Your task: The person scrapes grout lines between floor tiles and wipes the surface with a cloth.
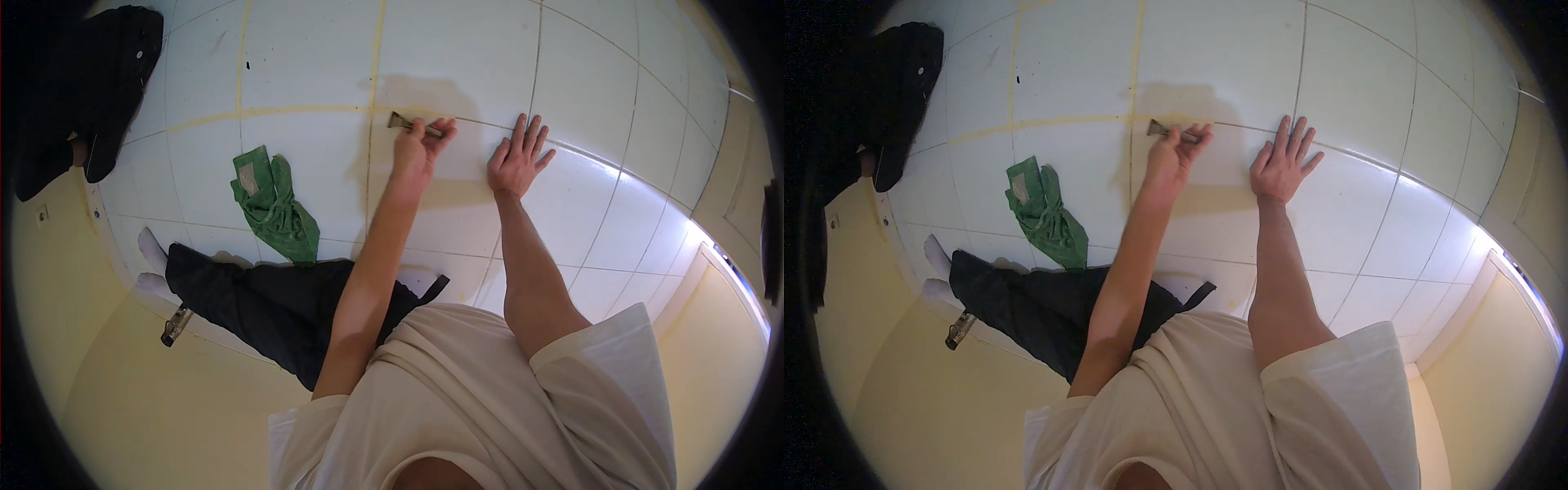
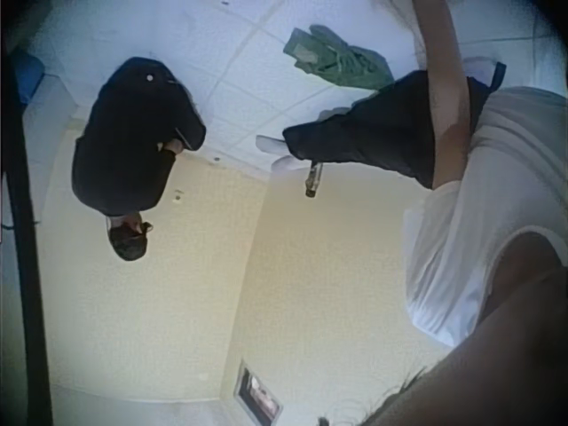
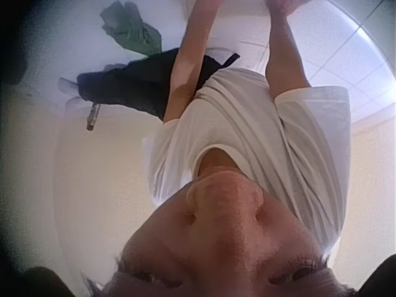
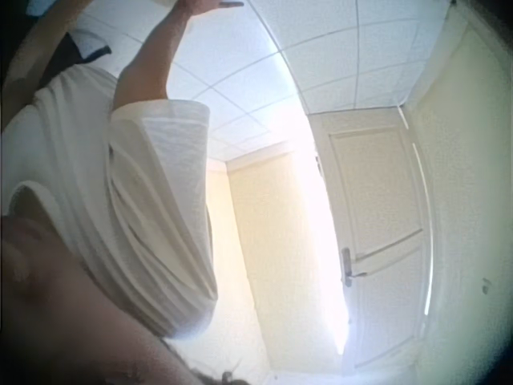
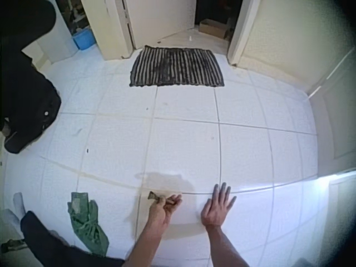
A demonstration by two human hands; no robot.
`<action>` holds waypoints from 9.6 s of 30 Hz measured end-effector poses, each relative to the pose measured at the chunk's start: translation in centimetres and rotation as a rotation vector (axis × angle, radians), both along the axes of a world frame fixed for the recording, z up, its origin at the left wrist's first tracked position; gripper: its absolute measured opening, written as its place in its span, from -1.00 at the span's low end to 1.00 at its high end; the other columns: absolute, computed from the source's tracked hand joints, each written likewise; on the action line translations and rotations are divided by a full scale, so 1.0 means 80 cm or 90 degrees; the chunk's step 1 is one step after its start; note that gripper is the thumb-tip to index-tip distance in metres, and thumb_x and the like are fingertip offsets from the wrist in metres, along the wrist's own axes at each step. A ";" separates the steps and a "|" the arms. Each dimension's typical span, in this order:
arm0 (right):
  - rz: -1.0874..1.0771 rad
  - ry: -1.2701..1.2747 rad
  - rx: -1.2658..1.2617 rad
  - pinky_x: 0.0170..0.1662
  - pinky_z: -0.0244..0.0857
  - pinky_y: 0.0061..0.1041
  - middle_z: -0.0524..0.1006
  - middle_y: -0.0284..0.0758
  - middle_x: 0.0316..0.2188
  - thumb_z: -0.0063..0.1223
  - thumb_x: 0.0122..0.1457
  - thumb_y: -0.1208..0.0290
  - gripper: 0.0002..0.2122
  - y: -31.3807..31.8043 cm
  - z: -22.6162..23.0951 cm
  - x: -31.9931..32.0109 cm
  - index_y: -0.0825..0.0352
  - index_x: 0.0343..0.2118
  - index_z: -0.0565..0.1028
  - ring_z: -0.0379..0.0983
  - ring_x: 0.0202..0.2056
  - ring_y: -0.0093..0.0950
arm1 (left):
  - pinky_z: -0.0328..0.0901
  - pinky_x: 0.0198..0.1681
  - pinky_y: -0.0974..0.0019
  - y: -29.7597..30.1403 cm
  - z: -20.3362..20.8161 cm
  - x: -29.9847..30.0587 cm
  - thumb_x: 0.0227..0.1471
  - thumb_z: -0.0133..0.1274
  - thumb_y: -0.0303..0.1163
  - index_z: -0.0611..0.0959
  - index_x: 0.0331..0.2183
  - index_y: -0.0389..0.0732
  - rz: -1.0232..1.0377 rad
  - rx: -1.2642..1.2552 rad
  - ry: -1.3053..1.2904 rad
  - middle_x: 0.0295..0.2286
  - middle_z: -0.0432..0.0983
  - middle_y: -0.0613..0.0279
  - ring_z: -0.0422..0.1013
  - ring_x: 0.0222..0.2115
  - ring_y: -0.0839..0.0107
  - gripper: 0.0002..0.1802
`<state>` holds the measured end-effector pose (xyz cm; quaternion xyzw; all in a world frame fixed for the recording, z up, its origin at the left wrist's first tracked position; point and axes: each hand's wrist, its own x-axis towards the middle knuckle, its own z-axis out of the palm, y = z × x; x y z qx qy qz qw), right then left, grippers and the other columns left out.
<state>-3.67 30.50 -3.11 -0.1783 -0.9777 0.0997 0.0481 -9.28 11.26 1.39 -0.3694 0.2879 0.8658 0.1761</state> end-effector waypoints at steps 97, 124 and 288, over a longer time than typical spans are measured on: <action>-0.007 -0.005 -0.005 0.45 -0.50 0.25 -0.02 -0.32 0.52 -0.23 0.31 0.24 -0.39 0.000 0.000 0.000 0.03 0.46 0.14 -0.21 0.52 -0.17 | 0.39 -0.20 0.15 -0.177 0.024 -0.025 0.14 0.15 -0.58 0.79 -0.12 -0.15 -0.519 -0.937 0.469 -0.40 0.50 0.14 0.42 -0.32 0.17 -0.72; -0.002 0.007 -0.007 0.44 -0.52 0.26 -0.02 -0.31 0.52 -0.23 0.33 0.22 -0.40 0.002 -0.003 0.002 0.03 0.46 0.14 -0.21 0.52 -0.16 | 0.42 -0.24 0.21 -0.192 0.023 -0.041 -0.07 0.17 -0.64 0.82 -0.19 0.07 -0.648 -1.163 0.670 -0.35 0.57 0.41 0.46 -0.30 0.31 -0.56; -0.004 0.005 -0.001 0.44 -0.48 0.28 0.00 -0.31 0.52 -0.22 0.31 0.21 -0.38 -0.002 -0.003 0.003 0.03 0.46 0.14 -0.20 0.51 -0.15 | 0.37 -0.32 0.12 -0.060 0.016 -0.087 0.01 0.33 -0.36 0.81 -0.41 -0.01 -0.682 -1.224 0.557 -0.42 0.51 0.37 0.50 -0.31 0.33 -0.97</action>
